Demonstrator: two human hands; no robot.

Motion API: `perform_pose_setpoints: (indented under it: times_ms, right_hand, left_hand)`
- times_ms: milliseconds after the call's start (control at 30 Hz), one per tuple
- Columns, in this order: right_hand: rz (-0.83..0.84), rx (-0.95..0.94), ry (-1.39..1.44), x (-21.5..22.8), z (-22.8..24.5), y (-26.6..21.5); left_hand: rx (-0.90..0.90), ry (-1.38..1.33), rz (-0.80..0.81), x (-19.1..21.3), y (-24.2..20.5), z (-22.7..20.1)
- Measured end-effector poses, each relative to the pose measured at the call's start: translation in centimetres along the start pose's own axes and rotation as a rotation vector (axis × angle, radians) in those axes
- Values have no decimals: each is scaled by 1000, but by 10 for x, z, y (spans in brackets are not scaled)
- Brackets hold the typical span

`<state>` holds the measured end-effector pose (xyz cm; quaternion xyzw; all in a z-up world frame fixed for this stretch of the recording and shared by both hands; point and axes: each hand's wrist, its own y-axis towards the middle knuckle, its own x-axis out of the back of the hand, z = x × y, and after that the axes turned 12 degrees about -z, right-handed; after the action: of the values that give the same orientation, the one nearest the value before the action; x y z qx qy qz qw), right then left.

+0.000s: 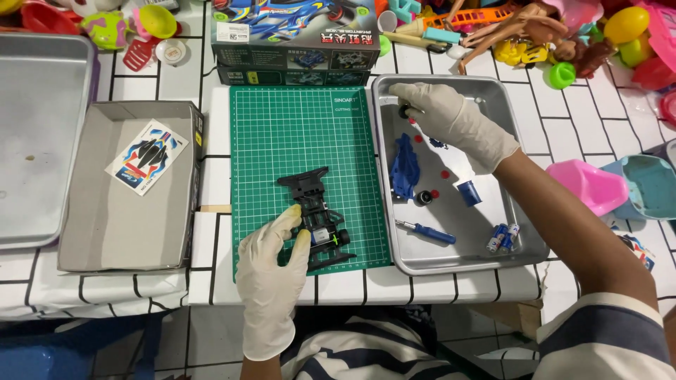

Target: The person assembles a blue toy car on a green cutting mat. They insert batteries into the black chassis, attach wheels, and then fit the blue body shell onto the frame. Finally, they use a screwdriver to secure the body to the chassis.

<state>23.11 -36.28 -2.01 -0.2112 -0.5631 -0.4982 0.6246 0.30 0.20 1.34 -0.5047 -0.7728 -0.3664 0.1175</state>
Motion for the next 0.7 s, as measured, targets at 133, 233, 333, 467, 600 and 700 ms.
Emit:
perform_pose_setpoints:
  times_ms: [133, 233, 333, 467, 600, 700]
  right_hand:
    - [-16, 118, 108, 28, 37, 9]
    - [-23, 87, 41, 24, 31, 9]
    - [36, -119, 125, 44, 55, 10]
    - [-48, -456, 354, 65, 69, 2]
    - [-250, -478, 418, 84, 50, -14]
    - [-328, -476, 377, 91, 30, -31]
  left_hand:
    - [41, -17, 56, 1, 2, -1]
    - [48, -15, 39, 5, 3, -8]
    - [153, 9, 82, 7, 5, -13]
    - [131, -26, 64, 5, 3, -8]
    - [115, -64, 61, 7, 5, -11]
    - [87, -68, 34, 6, 3, -9]
